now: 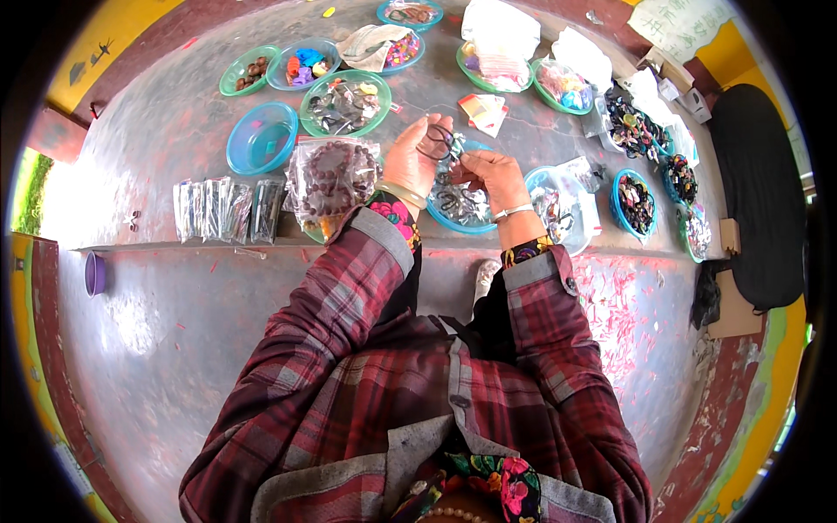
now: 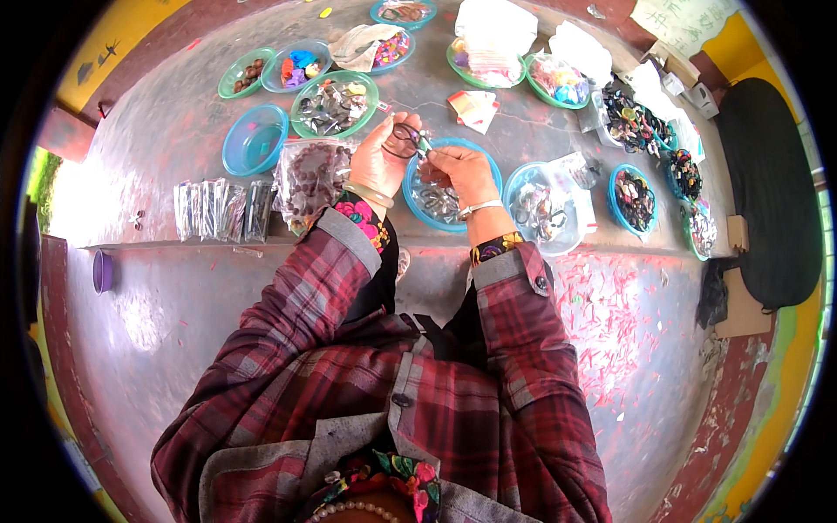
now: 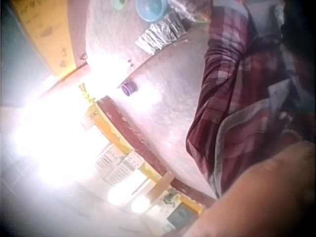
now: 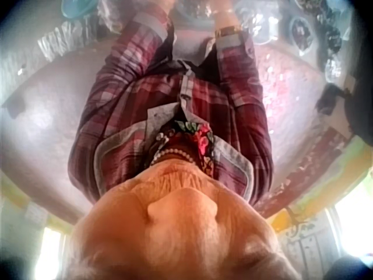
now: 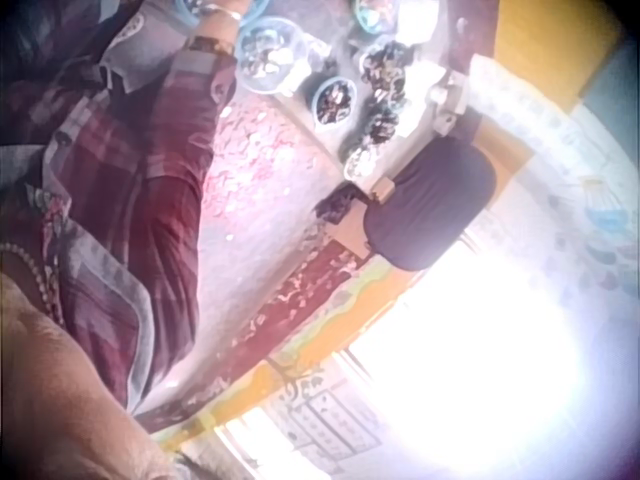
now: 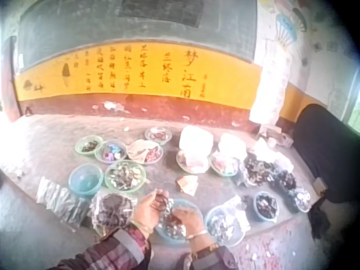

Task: The person sits on the floor and sorts small hair accessories, such as hair ties and clips, from a blue bowl into clear plastic bags. They handle the items one by one, placing them into the bags and occasionally adjusting the bags on the floor.

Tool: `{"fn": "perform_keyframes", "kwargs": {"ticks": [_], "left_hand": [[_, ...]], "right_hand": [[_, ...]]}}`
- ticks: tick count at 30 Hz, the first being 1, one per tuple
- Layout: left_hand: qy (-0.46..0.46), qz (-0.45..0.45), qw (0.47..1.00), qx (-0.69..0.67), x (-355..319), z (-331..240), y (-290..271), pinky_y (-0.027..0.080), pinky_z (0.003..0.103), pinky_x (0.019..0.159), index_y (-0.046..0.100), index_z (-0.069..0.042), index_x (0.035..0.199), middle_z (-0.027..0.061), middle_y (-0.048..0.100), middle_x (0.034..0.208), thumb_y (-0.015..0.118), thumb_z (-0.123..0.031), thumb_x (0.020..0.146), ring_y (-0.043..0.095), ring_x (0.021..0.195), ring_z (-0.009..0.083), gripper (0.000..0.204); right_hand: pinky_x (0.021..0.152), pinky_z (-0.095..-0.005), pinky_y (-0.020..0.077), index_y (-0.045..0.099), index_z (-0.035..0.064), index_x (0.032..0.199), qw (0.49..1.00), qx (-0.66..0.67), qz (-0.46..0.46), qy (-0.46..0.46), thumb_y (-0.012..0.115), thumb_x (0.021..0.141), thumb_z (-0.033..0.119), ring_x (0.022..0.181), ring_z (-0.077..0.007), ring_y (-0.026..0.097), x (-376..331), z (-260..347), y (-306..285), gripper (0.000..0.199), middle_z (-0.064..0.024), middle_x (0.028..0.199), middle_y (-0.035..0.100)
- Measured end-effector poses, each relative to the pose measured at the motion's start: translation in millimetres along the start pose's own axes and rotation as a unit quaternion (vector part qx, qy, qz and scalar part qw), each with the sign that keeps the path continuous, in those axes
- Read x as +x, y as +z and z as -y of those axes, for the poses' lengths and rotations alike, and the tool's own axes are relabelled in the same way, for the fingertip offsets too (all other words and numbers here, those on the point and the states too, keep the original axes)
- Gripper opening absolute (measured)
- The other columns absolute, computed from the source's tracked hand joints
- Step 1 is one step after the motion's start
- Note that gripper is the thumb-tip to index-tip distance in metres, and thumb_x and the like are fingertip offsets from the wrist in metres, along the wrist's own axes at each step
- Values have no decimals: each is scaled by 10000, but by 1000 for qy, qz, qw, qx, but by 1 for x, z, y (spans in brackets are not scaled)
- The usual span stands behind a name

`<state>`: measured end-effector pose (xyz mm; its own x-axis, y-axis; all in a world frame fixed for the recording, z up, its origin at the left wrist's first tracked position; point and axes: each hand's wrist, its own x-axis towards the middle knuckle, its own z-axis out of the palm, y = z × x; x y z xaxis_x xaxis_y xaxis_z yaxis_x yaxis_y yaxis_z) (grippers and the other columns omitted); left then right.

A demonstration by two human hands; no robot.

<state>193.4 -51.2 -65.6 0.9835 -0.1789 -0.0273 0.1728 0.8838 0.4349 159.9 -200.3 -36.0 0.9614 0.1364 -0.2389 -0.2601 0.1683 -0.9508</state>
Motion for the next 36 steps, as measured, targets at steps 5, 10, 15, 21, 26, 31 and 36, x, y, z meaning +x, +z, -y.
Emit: {"fn": "perform_keyframes", "kwargs": {"ticks": [5,10,15,21,26,31,36], "left_hand": [[4,-7,1000,20,4,-3,-7,451,310,762,552,-20,960,106,609,924,534,-186,838,565,877,190,207],[14,-142,988,53,1,-11,-6,405,299,783,507,-20,1042,112,559,1055,535,-244,843,513,994,208,301],[-19,-154,988,18,1,-6,-10,401,293,706,531,-69,664,134,597,859,566,-305,820,545,883,229,286],[-57,-143,988,24,4,0,-8,411,294,722,522,-70,622,137,589,884,615,-274,781,537,886,232,274],[-67,-140,987,36,0,-4,-6,409,292,732,534,-58,639,135,585,897,607,-249,778,528,899,223,248],[-67,-141,987,34,2,-4,-3,410,298,730,534,-57,643,128,599,861,597,-240,777,543,869,225,236],[-52,-160,985,37,2,-1,-8,407,296,709,533,-64,651,122,606,823,586,-244,773,554,839,221,224]], "right_hand": [[543,-217,428,630,-1,818,1000,-10,-17,0,605,774,127,598,-124,587,4,6,-13,137,-71,720,635],[495,-205,410,646,26,776,993,-35,-97,-55,598,771,142,553,-101,569,-4,29,-55,125,-52,693,634],[555,-192,412,604,34,839,980,-34,-193,-14,610,785,187,620,-100,567,-28,37,-127,162,-35,746,624],[528,-204,423,578,56,870,957,30,-286,36,588,784,168,630,-115,581,-47,-36,-210,142,-38,732,619],[510,-210,437,555,49,957,949,38,-295,101,539,818,154,641,-123,595,-55,-90,-242,174,-46,756,625],[536,-284,465,611,63,854,825,-436,-307,188,514,793,208,653,-183,616,-47,-140,-311,185,-75,756,628],[671,-385,479,652,89,776,592,-782,-181,77,519,743,204,769,-263,610,5,-129,-286,179,-104,812,626]]}}
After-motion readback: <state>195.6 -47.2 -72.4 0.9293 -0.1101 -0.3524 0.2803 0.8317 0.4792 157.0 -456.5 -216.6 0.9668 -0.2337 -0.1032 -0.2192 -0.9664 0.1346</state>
